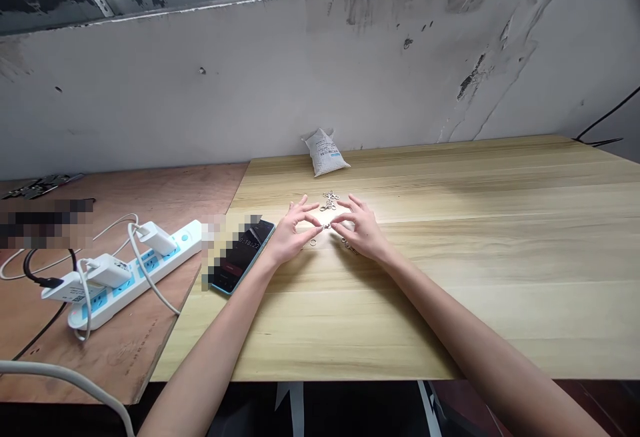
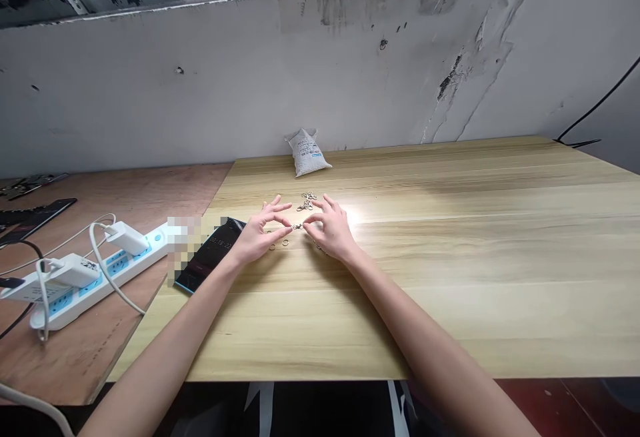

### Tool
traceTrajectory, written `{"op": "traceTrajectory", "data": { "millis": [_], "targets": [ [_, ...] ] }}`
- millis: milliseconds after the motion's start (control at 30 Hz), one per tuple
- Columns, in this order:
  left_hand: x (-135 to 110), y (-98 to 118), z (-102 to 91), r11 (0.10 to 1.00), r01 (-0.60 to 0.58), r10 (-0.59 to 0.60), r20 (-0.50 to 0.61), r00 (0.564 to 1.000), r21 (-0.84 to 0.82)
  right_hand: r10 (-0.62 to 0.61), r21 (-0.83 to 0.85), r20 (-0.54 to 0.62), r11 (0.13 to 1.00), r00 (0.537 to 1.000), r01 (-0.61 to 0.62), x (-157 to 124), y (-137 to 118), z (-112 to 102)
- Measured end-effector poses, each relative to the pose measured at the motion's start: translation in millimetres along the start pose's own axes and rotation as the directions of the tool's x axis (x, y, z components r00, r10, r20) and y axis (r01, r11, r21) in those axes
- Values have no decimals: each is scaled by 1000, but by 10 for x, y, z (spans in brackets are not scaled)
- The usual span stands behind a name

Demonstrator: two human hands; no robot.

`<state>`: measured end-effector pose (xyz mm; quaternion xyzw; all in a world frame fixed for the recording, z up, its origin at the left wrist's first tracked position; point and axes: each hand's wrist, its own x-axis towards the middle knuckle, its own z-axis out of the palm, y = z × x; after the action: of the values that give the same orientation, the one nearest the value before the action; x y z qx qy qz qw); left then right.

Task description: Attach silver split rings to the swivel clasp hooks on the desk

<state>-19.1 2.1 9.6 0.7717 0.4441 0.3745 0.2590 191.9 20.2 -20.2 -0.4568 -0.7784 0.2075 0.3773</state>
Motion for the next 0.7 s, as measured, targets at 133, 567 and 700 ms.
{"op": "traceTrajectory", "data": {
  "millis": [133, 567, 700],
  "targets": [
    [1, 53, 1, 999, 25, -26, -58, 998, -30, -154, -58, 14, 986, 988, 154, -35, -80, 42],
    [-25, 158, 135, 997, 26, -35, -128, 991, -71, -264, -101, -23, 960, 964, 260, -40, -143, 116],
    [-24, 115, 129, 990, 70, -90, -156, 984, -124, -258, -96, -42, 963, 965, 253, -35, -160, 87]
  ]
}}
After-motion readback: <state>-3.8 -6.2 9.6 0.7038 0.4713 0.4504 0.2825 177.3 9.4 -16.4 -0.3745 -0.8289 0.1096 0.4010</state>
